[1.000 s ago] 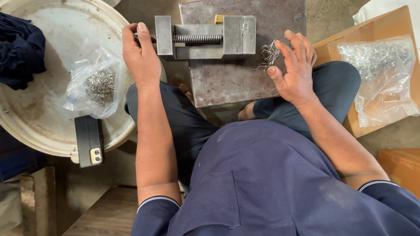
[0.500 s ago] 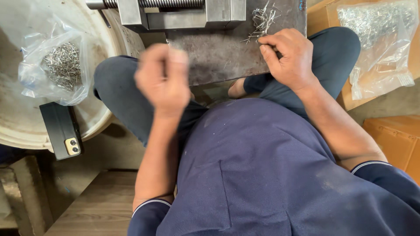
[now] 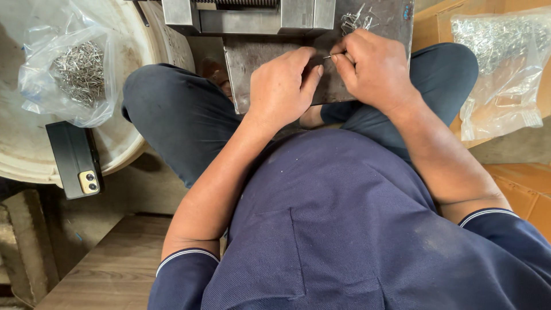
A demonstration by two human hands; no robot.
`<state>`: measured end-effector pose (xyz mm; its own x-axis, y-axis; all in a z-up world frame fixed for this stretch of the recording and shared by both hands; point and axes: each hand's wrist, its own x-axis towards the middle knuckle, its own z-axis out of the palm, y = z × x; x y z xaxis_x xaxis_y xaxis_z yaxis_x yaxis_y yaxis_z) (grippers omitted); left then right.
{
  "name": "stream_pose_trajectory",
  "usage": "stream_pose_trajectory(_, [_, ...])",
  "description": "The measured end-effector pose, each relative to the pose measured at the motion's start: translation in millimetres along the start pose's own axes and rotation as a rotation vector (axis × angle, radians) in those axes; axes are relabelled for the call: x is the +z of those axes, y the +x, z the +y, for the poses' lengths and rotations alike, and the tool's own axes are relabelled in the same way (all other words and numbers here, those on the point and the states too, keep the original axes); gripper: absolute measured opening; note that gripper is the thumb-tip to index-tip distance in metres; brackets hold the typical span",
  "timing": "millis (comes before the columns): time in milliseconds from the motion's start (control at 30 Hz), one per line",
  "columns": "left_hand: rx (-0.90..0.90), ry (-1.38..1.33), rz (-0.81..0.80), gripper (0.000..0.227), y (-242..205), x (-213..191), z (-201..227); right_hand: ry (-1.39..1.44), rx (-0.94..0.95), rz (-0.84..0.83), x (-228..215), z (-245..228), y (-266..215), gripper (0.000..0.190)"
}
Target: The person sits on the floor and assembles small metal pins by hand. They pick up individual pins from a plastic bag and place them into a metal jig clamped to a small table. The person occasionally uses a wooden block to press the pins into the jig and adjusts the clamp mechanism.
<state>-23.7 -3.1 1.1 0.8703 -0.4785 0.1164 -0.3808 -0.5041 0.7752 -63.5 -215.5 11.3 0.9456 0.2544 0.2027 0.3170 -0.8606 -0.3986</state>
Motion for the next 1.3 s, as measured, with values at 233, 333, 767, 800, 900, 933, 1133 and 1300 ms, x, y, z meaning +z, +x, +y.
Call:
stream_pose_trajectory(233, [0.026, 0.032, -0.150, 0.021, 15.5, -1.5, -2.3, 0.224, 0.093, 0.050, 0.5, -12.7, -2.2, 0.006])
stream_pose_trajectory(333, [0.049, -0.016, -0.206, 0.022, 21.1, -1.6, -6.6, 0.276, 0.081, 0.055, -2.2, -13.9, 0.6, 0.008])
stream_pose_trajectory(767, [-0.064, -0.895, -0.402, 0.027, 11.7, -6.5, -40.8, 0.642, 0.071, 0.054, -0.2, -7.4, -3.6, 0.018])
stream_pose_trajectory(800, [-0.054, -0.894, -0.402, 0.027, 11.3, -5.6, -41.9, 0.623, 0.075, 0.046, 1.3, -6.7, -4.5, 0.017])
stream_pose_trajectory(900, [-0.038, -0.925, -0.408, 0.027, 9.3, -2.3, -43.3, 0.643, 0.108, 0.062, 7.6, -7.3, -5.0, 0.009])
stream_pose_trajectory(933, [-0.048, -0.960, -0.414, 0.027, 6.8, -1.8, -42.0, 0.728, 0.138, 0.068, 8.7, -10.7, -4.6, 0.009])
stream_pose_trajectory(1133, [-0.133, -1.208, -0.448, 0.027, 8.0, -1.4, -42.1, 0.912, 0.269, 0.174, -11.1, -21.5, 27.5, 0.010])
stream_pose_trajectory(1300, [-0.130, -1.155, -0.411, 0.027, 8.7, 0.6, -45.5, 0.300, -0.023, 0.213, -27.4, -4.9, 71.9, 0.010])
